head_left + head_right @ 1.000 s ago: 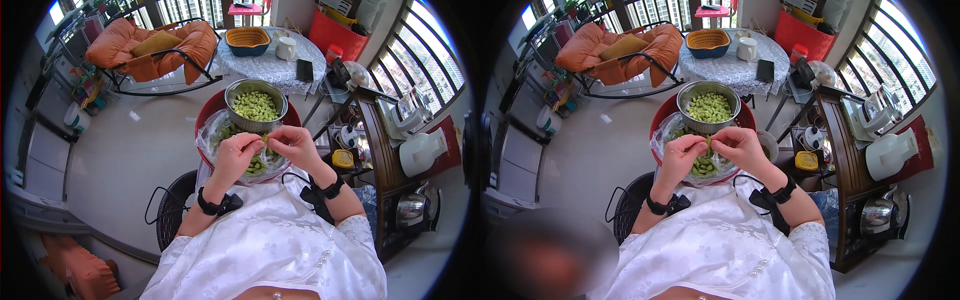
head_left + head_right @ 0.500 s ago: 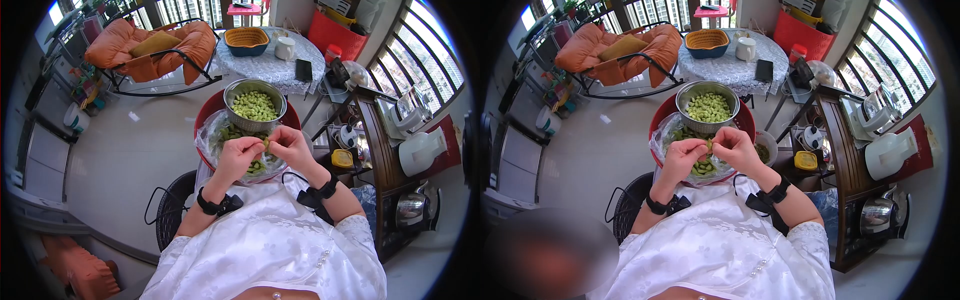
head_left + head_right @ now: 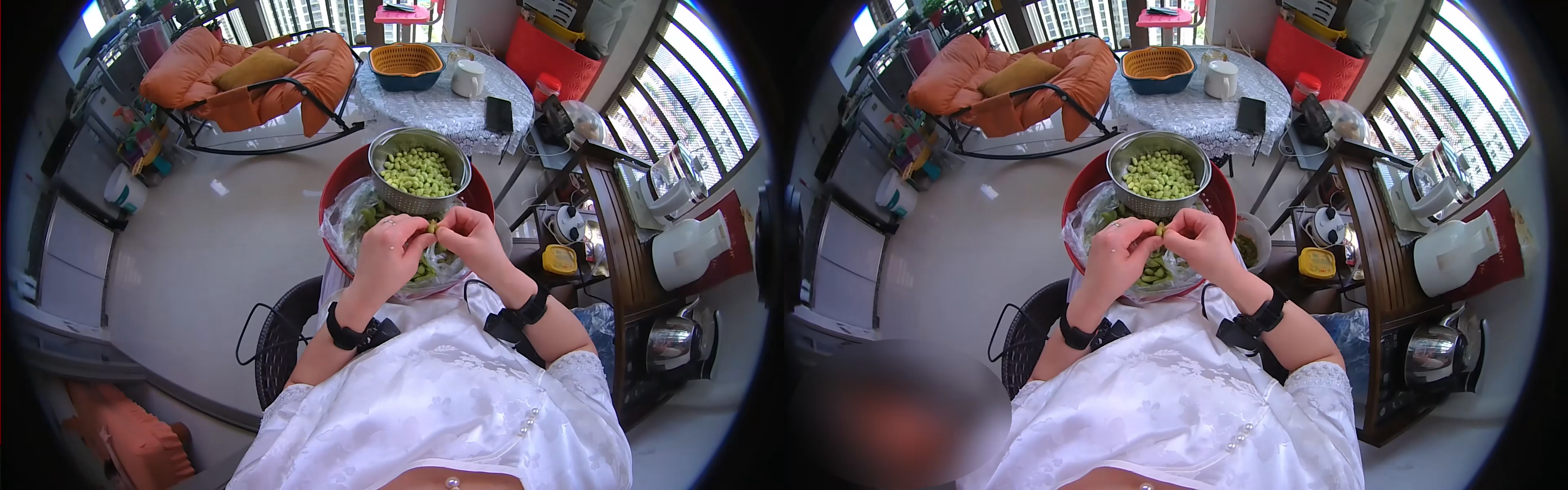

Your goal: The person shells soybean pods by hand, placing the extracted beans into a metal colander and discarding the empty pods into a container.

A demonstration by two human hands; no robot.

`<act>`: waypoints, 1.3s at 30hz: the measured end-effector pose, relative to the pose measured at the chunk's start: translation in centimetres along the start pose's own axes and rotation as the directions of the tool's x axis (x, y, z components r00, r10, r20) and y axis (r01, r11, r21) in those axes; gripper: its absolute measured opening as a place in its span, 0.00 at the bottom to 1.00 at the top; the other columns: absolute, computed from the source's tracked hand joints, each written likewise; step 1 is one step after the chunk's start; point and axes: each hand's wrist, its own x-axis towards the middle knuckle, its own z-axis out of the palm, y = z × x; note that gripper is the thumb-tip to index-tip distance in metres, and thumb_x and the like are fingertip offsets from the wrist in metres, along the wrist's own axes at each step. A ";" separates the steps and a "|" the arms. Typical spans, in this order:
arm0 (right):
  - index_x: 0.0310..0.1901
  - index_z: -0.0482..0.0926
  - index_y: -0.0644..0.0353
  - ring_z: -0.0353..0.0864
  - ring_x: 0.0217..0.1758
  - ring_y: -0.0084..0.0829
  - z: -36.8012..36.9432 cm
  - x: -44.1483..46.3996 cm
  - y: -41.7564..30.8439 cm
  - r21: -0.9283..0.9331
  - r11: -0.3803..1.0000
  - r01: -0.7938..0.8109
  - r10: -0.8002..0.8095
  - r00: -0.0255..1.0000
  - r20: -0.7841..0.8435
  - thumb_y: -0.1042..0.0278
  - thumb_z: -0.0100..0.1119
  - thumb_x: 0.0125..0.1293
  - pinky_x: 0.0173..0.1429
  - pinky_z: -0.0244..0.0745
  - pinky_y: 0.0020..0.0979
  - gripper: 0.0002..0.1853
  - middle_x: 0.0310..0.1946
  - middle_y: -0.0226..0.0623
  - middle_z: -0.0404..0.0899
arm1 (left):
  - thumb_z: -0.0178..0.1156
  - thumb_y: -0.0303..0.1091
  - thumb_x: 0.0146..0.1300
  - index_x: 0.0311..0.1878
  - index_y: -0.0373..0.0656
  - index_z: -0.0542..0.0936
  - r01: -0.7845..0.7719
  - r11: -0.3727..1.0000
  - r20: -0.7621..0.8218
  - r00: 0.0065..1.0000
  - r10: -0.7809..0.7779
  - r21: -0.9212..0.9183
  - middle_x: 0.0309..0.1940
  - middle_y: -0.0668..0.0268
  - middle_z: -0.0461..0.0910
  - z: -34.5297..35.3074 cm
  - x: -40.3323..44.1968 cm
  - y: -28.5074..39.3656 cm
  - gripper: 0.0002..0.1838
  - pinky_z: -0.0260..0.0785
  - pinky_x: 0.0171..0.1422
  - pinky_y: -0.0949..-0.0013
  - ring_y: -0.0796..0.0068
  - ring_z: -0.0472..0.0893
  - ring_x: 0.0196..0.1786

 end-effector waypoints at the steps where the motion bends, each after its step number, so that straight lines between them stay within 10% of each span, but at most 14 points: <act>1: 0.29 0.75 0.61 0.67 0.27 0.08 0.0 0.0 -0.1 -0.032 0.999 0.023 -0.023 1.000 0.001 0.74 0.61 0.62 0.29 0.59 0.17 0.06 0.25 0.19 0.74 | 0.67 0.29 0.58 0.36 0.37 0.82 0.000 1.000 -0.001 1.000 0.000 0.000 0.31 0.58 0.82 0.1 0.0 -0.2 0.07 0.73 0.38 0.61 0.59 0.82 0.36; 4: 0.29 0.75 0.62 0.66 0.27 0.08 0.1 -0.1 -0.3 -0.082 0.995 0.052 -0.052 0.999 0.004 0.74 0.61 0.61 0.29 0.59 0.17 0.06 0.24 0.18 0.74 | 0.66 0.28 0.61 0.43 0.35 0.83 -0.112 0.991 -0.009 0.994 0.113 0.067 0.35 0.57 0.85 0.2 -0.2 -1.0 0.10 0.74 0.39 0.69 0.69 0.84 0.34; 9: 0.29 0.75 0.62 0.66 0.27 0.08 -0.1 -0.1 0.0 -0.083 0.995 0.061 -0.059 0.998 0.015 0.74 0.61 0.61 0.29 0.59 0.17 0.06 0.24 0.18 0.74 | 0.61 0.28 0.67 0.48 0.32 0.83 0.407 0.836 0.198 0.913 -0.356 -0.370 0.34 0.64 0.85 0.5 -0.7 -1.4 0.11 0.73 0.41 0.73 0.78 0.84 0.38; 18: 0.32 0.75 0.61 0.67 0.28 0.08 -0.3 0.0 0.0 -0.067 0.997 0.045 -0.039 0.995 0.092 0.76 0.61 0.63 0.31 0.59 0.16 0.04 0.26 0.17 0.72 | 0.59 0.31 0.70 0.45 0.31 0.84 0.563 0.610 0.345 0.825 -0.447 -0.557 0.33 0.71 0.83 0.3 -0.4 -2.1 0.11 0.74 0.40 0.79 0.84 0.80 0.35; 22: 0.33 0.75 0.60 0.65 0.27 0.07 -0.3 0.0 0.2 -0.144 0.989 0.040 -0.027 0.995 0.094 0.75 0.62 0.63 0.30 0.57 0.15 0.04 0.25 0.16 0.71 | 0.60 0.31 0.69 0.44 0.31 0.84 0.556 0.625 0.292 0.828 -0.479 -0.548 0.30 0.70 0.83 0.8 -0.6 -2.2 0.11 0.73 0.39 0.78 0.84 0.80 0.33; 27: 0.34 0.78 0.61 0.64 0.23 0.08 0.6 -0.4 -1.6 -0.347 0.919 0.186 -0.208 0.978 -0.027 0.73 0.65 0.59 0.25 0.54 0.19 0.05 0.24 0.19 0.73 | 0.63 0.32 0.63 0.38 0.37 0.85 0.267 0.953 -0.019 0.962 -0.272 -0.142 0.28 0.56 0.84 1.3 -0.8 -2.6 0.08 0.75 0.37 0.64 0.61 0.84 0.30; 30: 0.36 0.82 0.62 0.66 0.22 0.12 0.6 -0.5 -2.1 -0.374 0.895 0.242 -0.261 0.965 -0.002 0.73 0.67 0.59 0.25 0.59 0.20 0.06 0.25 0.23 0.76 | 0.62 0.31 0.65 0.40 0.35 0.85 0.185 0.983 -0.001 0.983 -0.185 -0.011 0.28 0.61 0.84 0.9 -0.8 -2.1 0.09 0.73 0.36 0.72 0.77 0.82 0.30; 39: 0.44 0.87 0.58 0.78 0.28 0.23 0.4 -0.3 -2.0 -0.523 0.776 0.353 -0.357 0.929 0.096 0.74 0.67 0.60 0.32 0.72 0.23 0.10 0.33 0.32 0.81 | 0.62 0.32 0.65 0.39 0.35 0.85 0.346 0.922 0.056 0.938 -0.341 -0.175 0.25 0.66 0.83 1.0 -0.7 -2.1 0.09 0.71 0.34 0.74 0.80 0.80 0.28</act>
